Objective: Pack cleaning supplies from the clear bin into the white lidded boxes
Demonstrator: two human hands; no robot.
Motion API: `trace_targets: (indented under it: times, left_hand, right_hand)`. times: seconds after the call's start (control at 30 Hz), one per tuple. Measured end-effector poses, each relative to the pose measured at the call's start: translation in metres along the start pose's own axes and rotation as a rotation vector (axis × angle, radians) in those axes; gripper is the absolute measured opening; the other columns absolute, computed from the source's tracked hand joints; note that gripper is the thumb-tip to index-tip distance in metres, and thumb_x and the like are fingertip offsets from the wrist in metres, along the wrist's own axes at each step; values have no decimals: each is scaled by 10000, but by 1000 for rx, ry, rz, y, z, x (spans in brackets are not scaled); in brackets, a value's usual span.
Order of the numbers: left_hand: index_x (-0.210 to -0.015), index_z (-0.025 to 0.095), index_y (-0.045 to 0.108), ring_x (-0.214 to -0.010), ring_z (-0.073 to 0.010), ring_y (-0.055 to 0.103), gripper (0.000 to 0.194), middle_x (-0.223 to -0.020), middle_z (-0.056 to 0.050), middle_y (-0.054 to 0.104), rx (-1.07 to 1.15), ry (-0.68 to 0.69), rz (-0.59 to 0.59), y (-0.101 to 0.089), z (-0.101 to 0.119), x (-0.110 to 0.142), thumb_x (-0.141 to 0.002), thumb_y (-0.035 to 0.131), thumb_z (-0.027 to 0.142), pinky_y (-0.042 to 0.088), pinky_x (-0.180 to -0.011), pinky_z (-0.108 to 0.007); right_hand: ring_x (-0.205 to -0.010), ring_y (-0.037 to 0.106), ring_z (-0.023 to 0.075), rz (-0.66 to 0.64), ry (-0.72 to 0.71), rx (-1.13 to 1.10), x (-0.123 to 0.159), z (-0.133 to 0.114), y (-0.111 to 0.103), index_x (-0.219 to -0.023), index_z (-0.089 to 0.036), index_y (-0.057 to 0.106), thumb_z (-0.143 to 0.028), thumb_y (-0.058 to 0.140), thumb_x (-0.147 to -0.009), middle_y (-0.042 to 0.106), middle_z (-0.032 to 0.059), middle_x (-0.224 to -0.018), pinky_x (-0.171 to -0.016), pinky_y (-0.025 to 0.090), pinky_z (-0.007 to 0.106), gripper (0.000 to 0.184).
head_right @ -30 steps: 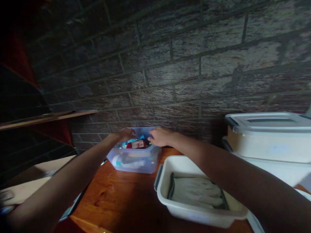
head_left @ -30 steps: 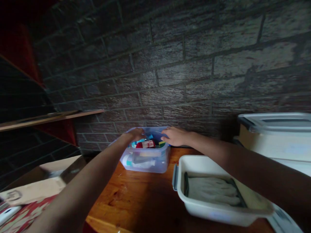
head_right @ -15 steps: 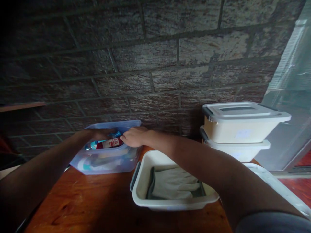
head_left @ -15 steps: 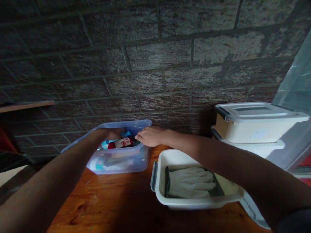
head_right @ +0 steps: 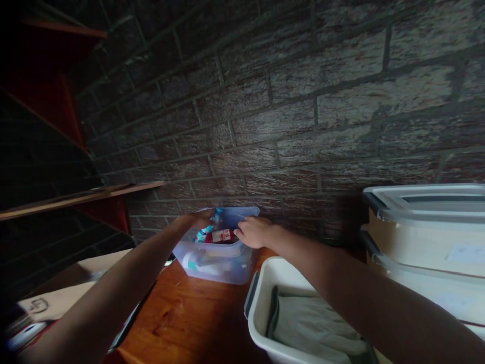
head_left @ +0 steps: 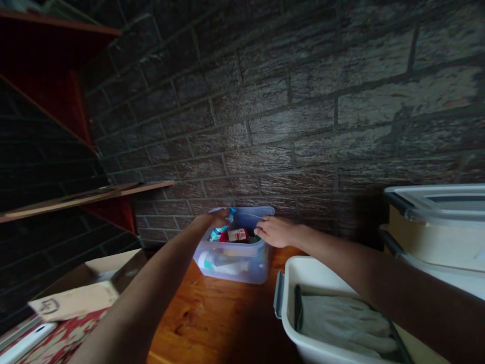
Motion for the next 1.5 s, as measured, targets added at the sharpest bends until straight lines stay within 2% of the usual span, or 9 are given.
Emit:
trace_targets:
  times: [0.17, 0.37, 0.47, 0.57, 0.73, 0.87, 1.13, 1.37, 1.5]
  left_hand:
    - [-1255, 155, 590, -1008, -227, 661, 351, -1165, -92, 661, 297, -13, 246, -73, 6, 28, -975, 613, 366, 578, -869, -429]
    - [-1290, 241, 445, -1037, -202, 644, 416, -1174, -40, 640, 714, 243, 525, -144, 98, 72, -975, 528, 501, 564, -898, -376]
    - [-1302, 252, 470, -1022, -199, 639, 435, -1178, -35, 626, 1034, 388, 557, -143, 165, 96, -955, 576, 493, 558, -886, -345]
    - [-1224, 227, 570, -946, -183, 632, 394, -1079, -30, 644, 1399, 525, 461, -117, 237, 114, -910, 686, 434, 541, -840, -302]
    - [-1244, 227, 633, -1006, -204, 635, 418, -1125, -39, 679, 1519, 630, 327, -76, 314, 129, -874, 753, 382, 518, -864, -289]
    - [-1251, 240, 666, -1127, -232, 629, 365, -1221, -42, 700, 1513, 603, 303, -64, 317, 129, -921, 700, 392, 491, -950, -307]
    - [-1345, 307, 628, -1239, -231, 610, 389, -1315, -10, 696, 1559, 541, 187, -49, 308, 127, -958, 661, 337, 436, -1087, -349]
    - [-1287, 314, 682, -1210, -237, 638, 342, -1323, -13, 699, 1602, 539, 214, -44, 308, 134, -948, 676, 353, 487, -1033, -326]
    - [-1313, 280, 667, -1237, -272, 626, 392, -1351, -48, 682, 1609, 547, 222, -36, 309, 131, -936, 683, 387, 470, -1063, -361]
  right_hand:
    - [-1219, 634, 280, 103, 12, -88, 28, 4, -41, -1285, -131, 672, -423, 400, -1046, 673, 184, -1311, -1068, 446, 387, 465]
    - [-1254, 610, 243, 347, 78, -226, 98, 28, -133, -1356, -155, 603, -431, 419, -1049, 664, 136, -1350, -1094, 432, 366, 452]
    - [-1182, 653, 234, 475, 136, -507, 140, 34, -158, -1361, -185, 576, -479, 452, -1027, 690, 114, -1299, -1021, 501, 374, 461]
    - [-1124, 678, 259, 448, 126, -887, 170, 21, -144, -1427, -244, 504, -489, 596, -947, 681, 100, -1295, -943, 555, 408, 546]
    - [-1029, 662, 267, 478, 194, -768, 205, 6, -115, -1385, -270, 516, -472, 689, -903, 707, 63, -1097, -913, 543, 405, 550]
    - [-874, 650, 225, 536, 296, -771, 216, 16, -105, -1292, -265, 557, -512, 614, -953, 698, 30, -977, -813, 542, 360, 424]
    - [-1180, 607, 306, 611, 416, -917, 224, 35, -86, -1423, -306, 545, -589, 557, -951, 636, 81, -1329, -1023, 488, 475, 550]
    - [-817, 647, 256, 580, 367, -698, 238, 27, -103, -1155, -270, 706, -578, 658, -860, 723, 47, -888, -741, 553, 365, 429]
    - [-772, 642, 254, 567, 372, -629, 242, 25, -105, -1131, -279, 717, -544, 694, -828, 731, 47, -870, -691, 541, 347, 403]
Point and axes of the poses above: each hand's wrist, its own x-axis away from the middle knuckle, its own y-axis out of the palm, z = x × y, the point moved 10 cm from there along -x, towards the middle knuckle
